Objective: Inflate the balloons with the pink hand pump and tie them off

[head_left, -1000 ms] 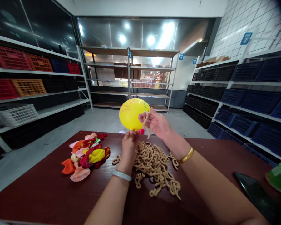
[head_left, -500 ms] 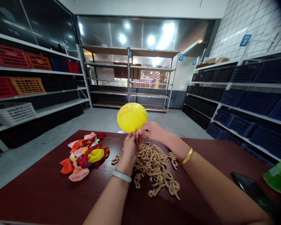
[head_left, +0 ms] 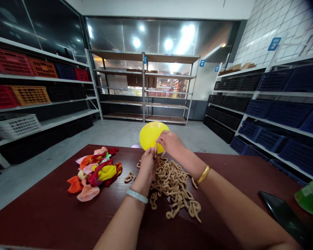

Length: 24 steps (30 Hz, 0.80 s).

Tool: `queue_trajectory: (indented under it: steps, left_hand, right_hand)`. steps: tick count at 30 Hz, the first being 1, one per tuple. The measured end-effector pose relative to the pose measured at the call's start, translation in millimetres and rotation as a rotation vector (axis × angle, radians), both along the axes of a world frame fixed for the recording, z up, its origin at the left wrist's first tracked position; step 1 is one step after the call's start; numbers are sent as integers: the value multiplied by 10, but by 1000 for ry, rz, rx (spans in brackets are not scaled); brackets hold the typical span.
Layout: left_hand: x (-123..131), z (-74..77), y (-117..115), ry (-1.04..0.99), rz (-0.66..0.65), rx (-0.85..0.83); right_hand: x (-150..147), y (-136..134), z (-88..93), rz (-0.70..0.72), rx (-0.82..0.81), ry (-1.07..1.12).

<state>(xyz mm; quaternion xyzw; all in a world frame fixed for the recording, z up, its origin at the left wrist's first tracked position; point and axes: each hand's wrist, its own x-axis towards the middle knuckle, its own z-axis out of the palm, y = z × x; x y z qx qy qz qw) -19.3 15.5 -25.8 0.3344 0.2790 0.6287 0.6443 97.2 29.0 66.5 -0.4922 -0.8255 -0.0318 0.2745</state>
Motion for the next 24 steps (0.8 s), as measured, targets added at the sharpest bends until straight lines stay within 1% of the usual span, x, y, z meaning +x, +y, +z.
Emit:
queue_trajectory:
  steps: [5,10,14,17,18,20,22,24]
  left_hand:
    - [20,-29,1,39,7,6]
    - [55,-42,5,46,73,0]
    - [63,-31,7,-14,56,-15]
    - [61,-23,8,-48,52,-21]
    - [61,-20,8,-57,53,-21]
    - [62,-14,10,-80,51,-28]
    - [64,-5,11,-98,43,-45]
    - [61,9,11,-111,37,-65]
  right_hand:
    - [3,56,-9,-8,-12,95]
    - [-61,139,41,76,-52,243]
    - [-213,226,106,80,-121,229]
    - [-391,264,141,96,-215,204]
    - [-452,266,150,125,-250,208]
    - [-556,250,175,263,-318,270]
    - [-611,205,215,435,-390,387]
    - [-596,131,264,544,-470,518]
